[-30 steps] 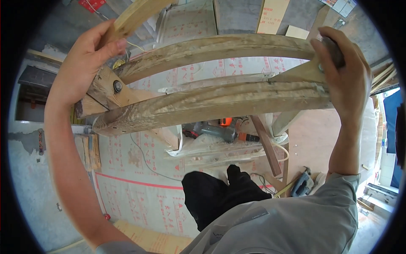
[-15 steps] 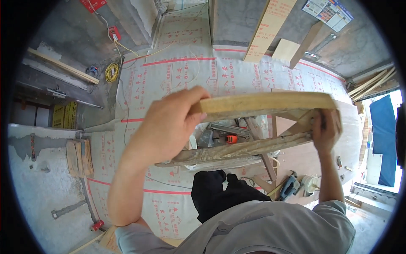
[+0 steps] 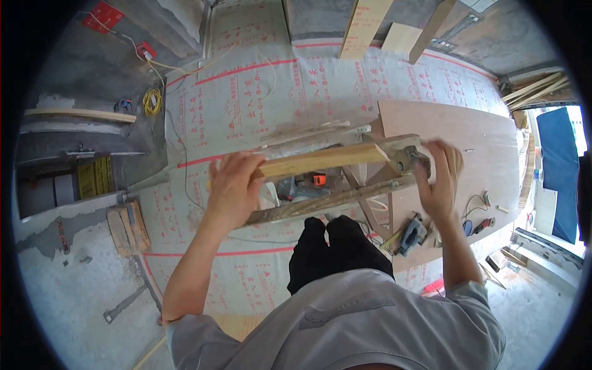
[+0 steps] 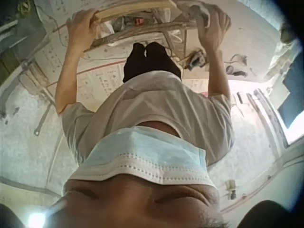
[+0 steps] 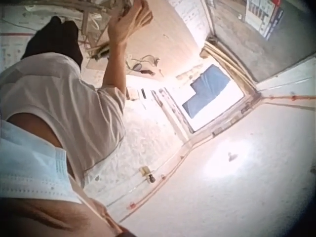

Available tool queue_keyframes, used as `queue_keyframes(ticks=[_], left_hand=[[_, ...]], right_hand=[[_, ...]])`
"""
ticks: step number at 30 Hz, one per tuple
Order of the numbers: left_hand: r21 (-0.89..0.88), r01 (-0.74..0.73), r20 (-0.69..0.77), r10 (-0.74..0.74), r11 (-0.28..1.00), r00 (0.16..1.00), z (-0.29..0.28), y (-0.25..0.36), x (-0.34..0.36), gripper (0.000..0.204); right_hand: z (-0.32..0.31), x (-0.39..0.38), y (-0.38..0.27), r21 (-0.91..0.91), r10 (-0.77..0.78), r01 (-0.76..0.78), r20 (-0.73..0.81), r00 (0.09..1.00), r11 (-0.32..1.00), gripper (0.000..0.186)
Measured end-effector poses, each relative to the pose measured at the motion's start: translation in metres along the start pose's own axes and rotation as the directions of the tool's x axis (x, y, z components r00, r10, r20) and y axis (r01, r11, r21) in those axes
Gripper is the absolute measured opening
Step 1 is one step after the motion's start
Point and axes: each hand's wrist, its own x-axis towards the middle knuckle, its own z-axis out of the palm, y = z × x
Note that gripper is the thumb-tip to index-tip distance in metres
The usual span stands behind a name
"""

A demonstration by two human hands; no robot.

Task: Measure, cut using a miter saw, and fit a wooden strip into a ceiling structure.

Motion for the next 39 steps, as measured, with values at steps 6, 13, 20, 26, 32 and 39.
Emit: queue_keyframes(ticks=[6, 13, 20, 26, 32, 39], left_hand=[[0.108, 0.282, -0.019, -0.282, 0.953, 0.959, 0.005, 0.008, 0.006, 0.032], [0.017, 0.393, 0.015, -0.393, 0.92, 0.919, 0.004, 0.006, -0.002, 0.033], [-0.014, 0.326, 0.011, -0.326, 0.945, 0.945, 0.002, 0.01, 0.005, 0.032], [0.02, 0.286, 0.061, -0.287, 0.958, 0.956, 0.004, 0.009, 0.012, 0.034], [0.014, 0.237, 0.089, -0.237, 0.971, 0.967, 0.002, 0.007, 0.015, 0.042], [0.117, 0.258, 0.159, -0.275, 0.959, 0.948, -0.008, 0.005, 0.017, 0.045]], right_hand=[[0.024, 0.033, 0.04, 0.314, -0.026, -0.109, 0.397, 0.917, 0.943, 0.028], [0.021, 0.016, 0.025, 0.248, -0.171, 0.13, 0.154, 0.973, 0.96, 0.019], [0.075, -0.127, 0.009, 0.631, -0.403, -0.279, 0.716, 0.57, 0.724, 0.035], [0.3, -0.166, -0.014, 0.341, -0.261, 0.026, 0.666, 0.699, 0.94, 0.046], [0.388, -0.124, -0.076, 0.201, -0.081, -0.117, 0.766, 0.638, 0.973, 0.052], [0.295, -0.142, -0.054, 0.097, 0.032, -0.226, 0.862, 0.505, 0.969, 0.043]])
